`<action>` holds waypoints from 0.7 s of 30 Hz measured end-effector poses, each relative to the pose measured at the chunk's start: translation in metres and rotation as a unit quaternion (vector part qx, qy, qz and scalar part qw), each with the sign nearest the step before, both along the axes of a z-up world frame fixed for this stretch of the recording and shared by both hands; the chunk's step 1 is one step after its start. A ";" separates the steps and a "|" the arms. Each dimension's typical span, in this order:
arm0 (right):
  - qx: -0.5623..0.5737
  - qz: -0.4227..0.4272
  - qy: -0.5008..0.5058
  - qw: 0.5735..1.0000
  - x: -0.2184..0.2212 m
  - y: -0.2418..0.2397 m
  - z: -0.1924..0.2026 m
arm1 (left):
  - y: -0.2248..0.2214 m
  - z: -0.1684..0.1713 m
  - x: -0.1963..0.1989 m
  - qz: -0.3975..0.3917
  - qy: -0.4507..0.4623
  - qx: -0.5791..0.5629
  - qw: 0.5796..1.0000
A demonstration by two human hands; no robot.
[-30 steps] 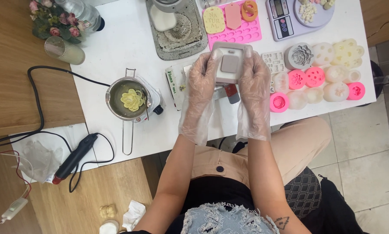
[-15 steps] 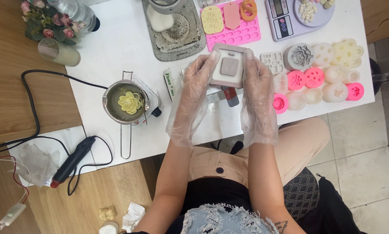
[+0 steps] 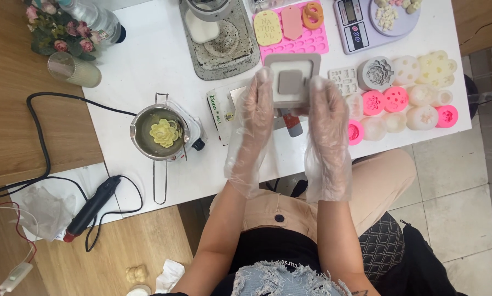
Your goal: Drying a soap piece with a small handheld fan and cleaning it with a brush at a production workbench.
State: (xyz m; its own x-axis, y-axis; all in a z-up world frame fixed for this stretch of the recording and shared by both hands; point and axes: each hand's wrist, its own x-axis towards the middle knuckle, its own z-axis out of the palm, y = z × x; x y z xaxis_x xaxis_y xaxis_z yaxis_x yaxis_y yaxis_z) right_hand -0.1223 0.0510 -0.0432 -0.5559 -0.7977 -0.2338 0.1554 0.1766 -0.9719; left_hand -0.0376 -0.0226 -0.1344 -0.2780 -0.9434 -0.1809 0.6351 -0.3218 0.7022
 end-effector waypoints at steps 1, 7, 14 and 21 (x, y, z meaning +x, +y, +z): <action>-0.037 -0.020 -0.002 0.999 0.000 0.000 0.003 | 0.002 0.012 0.003 -0.007 -0.083 -0.078 0.993; -0.014 -0.037 0.116 0.992 -0.011 0.005 -0.009 | 0.003 0.050 0.012 -0.039 -0.229 -0.169 0.958; 0.005 -0.035 0.129 0.991 -0.004 0.003 0.011 | 0.003 0.049 0.015 -0.021 -0.238 -0.210 0.948; 0.007 -0.019 0.278 0.960 -0.006 0.008 0.012 | 0.003 0.054 0.017 -0.072 -0.180 -0.115 0.974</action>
State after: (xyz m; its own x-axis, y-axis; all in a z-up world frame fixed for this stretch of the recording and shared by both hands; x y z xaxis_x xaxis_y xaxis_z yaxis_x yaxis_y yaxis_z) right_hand -0.1285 0.0588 -0.0313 -0.6262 -0.7737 0.0964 -0.3805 0.1954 -0.9039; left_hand -0.0211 -0.0193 -0.0809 -0.3672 -0.9267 -0.0799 0.2954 -0.1976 0.9347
